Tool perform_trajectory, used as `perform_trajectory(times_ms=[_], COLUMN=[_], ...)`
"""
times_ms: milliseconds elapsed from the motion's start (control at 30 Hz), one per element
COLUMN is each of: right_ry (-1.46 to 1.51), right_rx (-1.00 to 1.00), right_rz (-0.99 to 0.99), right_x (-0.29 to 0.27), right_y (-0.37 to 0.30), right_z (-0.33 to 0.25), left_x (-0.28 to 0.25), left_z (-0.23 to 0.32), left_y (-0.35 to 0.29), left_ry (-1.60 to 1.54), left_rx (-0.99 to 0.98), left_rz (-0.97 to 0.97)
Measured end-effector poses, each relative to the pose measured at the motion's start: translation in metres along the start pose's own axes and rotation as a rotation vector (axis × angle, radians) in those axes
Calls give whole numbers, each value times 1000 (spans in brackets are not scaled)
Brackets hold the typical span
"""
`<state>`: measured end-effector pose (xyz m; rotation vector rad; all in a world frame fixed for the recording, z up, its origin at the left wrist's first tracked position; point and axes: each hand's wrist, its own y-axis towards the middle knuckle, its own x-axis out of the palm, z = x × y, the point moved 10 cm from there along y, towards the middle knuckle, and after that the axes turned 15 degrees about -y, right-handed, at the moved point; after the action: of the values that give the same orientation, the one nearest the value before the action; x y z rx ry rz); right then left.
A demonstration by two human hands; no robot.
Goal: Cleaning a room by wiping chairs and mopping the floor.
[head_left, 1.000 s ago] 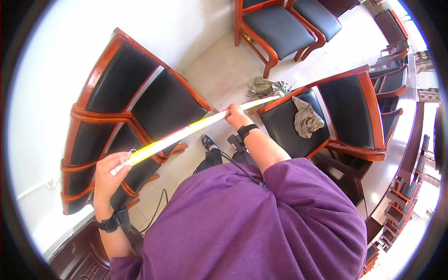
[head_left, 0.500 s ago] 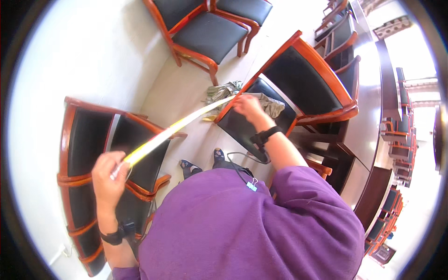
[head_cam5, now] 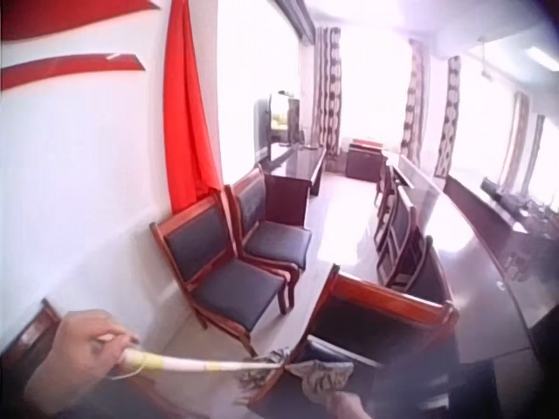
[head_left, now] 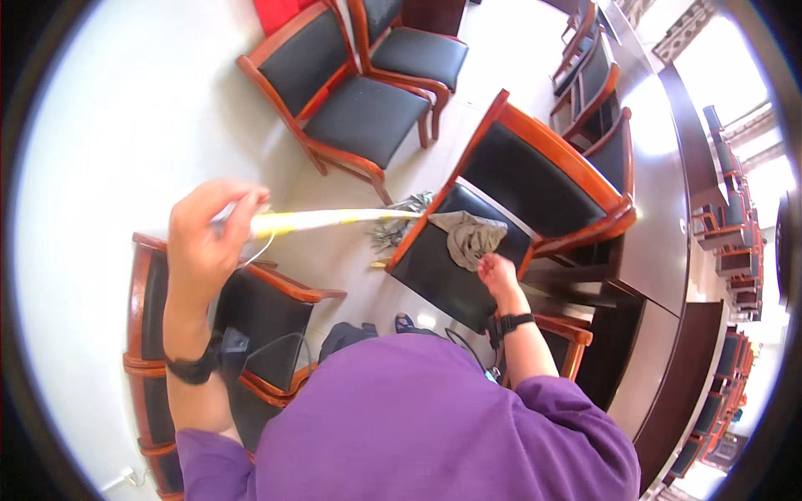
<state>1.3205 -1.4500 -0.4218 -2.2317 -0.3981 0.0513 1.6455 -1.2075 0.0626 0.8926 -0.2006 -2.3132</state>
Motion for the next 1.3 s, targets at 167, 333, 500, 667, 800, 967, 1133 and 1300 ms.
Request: perform_trajectory(times_ms=[167,333,500,667,800,967,1133,1300], right_ry=[-124,-254,-322,-275,-474,-297,-177,-131], right_rx=[64,-68,-129,-169,-224,-298,-194,-357], right_rz=[-123,57,84,302,372,500,590,727], right_x=[30,15,47,25,17,-23,-67,-105], right_y=[-43,-69,-97,-134,-163,-207,-230,-283], right_z=[17,-3,-1,26,24,38,91,83], left_x=[1,10,8,40,44,81,105,115], left_z=[-1,-4,-12,21,45,82,94,88], left_y=[35,74,107,133,142,153,170,195], left_ry=[-104,-125,-119,-250,-112,-23,117,256], left_rx=[58,156,276,343,525,643,615,559], left_rz=[-37,-104,-131,-215,-185,-125,-78,-38])
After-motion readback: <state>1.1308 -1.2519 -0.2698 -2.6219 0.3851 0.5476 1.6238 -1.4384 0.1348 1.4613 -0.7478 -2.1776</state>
